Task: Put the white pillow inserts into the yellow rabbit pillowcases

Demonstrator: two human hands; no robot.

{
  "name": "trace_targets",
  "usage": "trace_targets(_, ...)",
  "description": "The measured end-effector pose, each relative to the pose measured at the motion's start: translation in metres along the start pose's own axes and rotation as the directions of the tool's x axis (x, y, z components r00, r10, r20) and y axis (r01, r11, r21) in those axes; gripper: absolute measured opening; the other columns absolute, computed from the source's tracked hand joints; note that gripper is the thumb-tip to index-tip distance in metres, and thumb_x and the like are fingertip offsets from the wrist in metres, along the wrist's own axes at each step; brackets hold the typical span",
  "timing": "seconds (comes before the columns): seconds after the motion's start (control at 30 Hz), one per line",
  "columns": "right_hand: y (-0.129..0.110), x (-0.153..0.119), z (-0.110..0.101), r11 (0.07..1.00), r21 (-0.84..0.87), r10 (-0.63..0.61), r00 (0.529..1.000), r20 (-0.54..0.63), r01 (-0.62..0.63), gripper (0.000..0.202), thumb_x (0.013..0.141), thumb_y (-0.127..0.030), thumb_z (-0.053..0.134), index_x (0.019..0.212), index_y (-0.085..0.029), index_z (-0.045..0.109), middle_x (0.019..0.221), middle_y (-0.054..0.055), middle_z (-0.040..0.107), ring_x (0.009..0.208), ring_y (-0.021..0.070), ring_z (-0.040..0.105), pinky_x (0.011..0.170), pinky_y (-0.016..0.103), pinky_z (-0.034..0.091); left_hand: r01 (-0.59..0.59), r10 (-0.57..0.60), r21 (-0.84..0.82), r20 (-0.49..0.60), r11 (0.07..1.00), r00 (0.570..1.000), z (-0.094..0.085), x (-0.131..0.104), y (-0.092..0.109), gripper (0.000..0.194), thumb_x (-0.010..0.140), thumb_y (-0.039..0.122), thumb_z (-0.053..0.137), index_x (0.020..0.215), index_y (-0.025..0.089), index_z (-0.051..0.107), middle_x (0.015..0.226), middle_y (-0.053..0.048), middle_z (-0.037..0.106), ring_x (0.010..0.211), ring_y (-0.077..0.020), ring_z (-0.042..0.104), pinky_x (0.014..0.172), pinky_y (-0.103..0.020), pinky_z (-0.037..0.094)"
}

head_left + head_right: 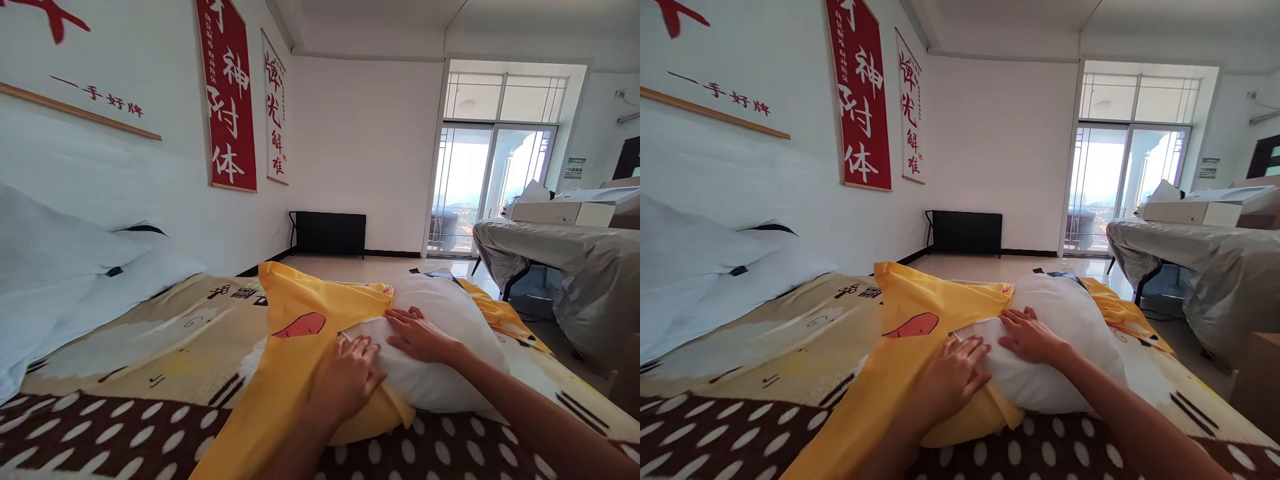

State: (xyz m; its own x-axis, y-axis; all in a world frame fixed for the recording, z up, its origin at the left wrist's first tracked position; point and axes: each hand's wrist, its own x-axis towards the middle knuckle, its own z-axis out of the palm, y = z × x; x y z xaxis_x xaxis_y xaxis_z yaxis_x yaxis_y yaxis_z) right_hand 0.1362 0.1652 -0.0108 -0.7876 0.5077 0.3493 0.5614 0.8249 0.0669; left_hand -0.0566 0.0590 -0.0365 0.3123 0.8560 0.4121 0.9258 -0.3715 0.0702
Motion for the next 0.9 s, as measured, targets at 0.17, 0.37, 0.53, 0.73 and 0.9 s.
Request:
trace_targets(0.17,-0.015,-0.015,0.0,0.996,0.061,-0.066,0.993,0.095,0.061,0.061,0.091,-0.054,0.039,0.14,-0.018,0.039,0.144,0.017,0.039,0.134,0.0275,0.034,0.107,0.051,0.024,0.047,-0.048,-0.03,-0.058,0.998,0.997,0.01,0.012,-0.017,0.031,0.088,0.043,0.048,0.104,0.019,0.059,0.108,-0.009,0.06,0.105,-0.0259,0.053,0.097,-0.047,0.033)
trace_targets(0.37,-0.023,-0.053,0.036,0.98,-0.188,-0.06,0.997,0.055,0.069,0.101,0.063,-0.04,0.075,0.148,-0.028,0.02,0.154,0.013,0.016,0.139,0.0399,0.014,0.107,0.061,0.017,-0.085,0.08,-0.051,-0.08,0.995,0.994,0.01,0.012,-0.024,0.023,0.085,0.042,0.052,0.091,0.02,0.057,0.097,-0.005,0.059,0.098,-0.0226,0.052,0.091,-0.042,0.033)
trace_targets(0.53,-0.016,-0.058,0.071,0.914,-0.405,-0.088,0.99,-0.111,0.036,0.064,0.085,-0.013,0.049,0.144,-0.031,0.031,0.146,0.013,0.037,0.126,0.0346,0.042,0.096,0.054,0.036,-0.111,0.114,0.038,-0.074,0.993,0.991,0.007,0.012,-0.014,0.017,0.088,0.03,0.046,0.089,0.018,0.057,0.096,-0.008,0.061,0.093,-0.0234,0.053,0.088,-0.044,0.033)
trace_targets(0.73,0.005,-0.029,0.067,0.874,-0.452,-0.217,0.976,-0.036,0.178,0.037,0.091,-0.019,0.045,0.128,-0.022,0.052,0.13,0.013,0.055,0.096,0.0258,0.058,0.083,0.044,0.045,-0.243,0.244,0.029,-0.048,0.97,0.968,0.021,0.009,0.02,0.02,0.087,0.035,0.049,0.098,0.02,0.056,0.106,-0.007,0.061,0.105,-0.0245,0.052,0.097,-0.047,0.03)
trace_targets(0.9,-0.002,0.002,0.032,0.839,-0.487,-0.28,0.96,-0.004,0.242,0.035,0.093,-0.019,0.041,0.126,-0.023,0.052,0.117,0.01,0.061,0.089,0.0221,0.057,0.082,0.039,0.043,-0.071,0.083,0.158,-0.067,0.985,0.994,0.023,0.013,0.013,0.024,0.083,0.031,0.054,0.1,0.014,0.057,0.101,-0.013,0.061,0.098,-0.029,0.054,0.085,-0.046,0.037)
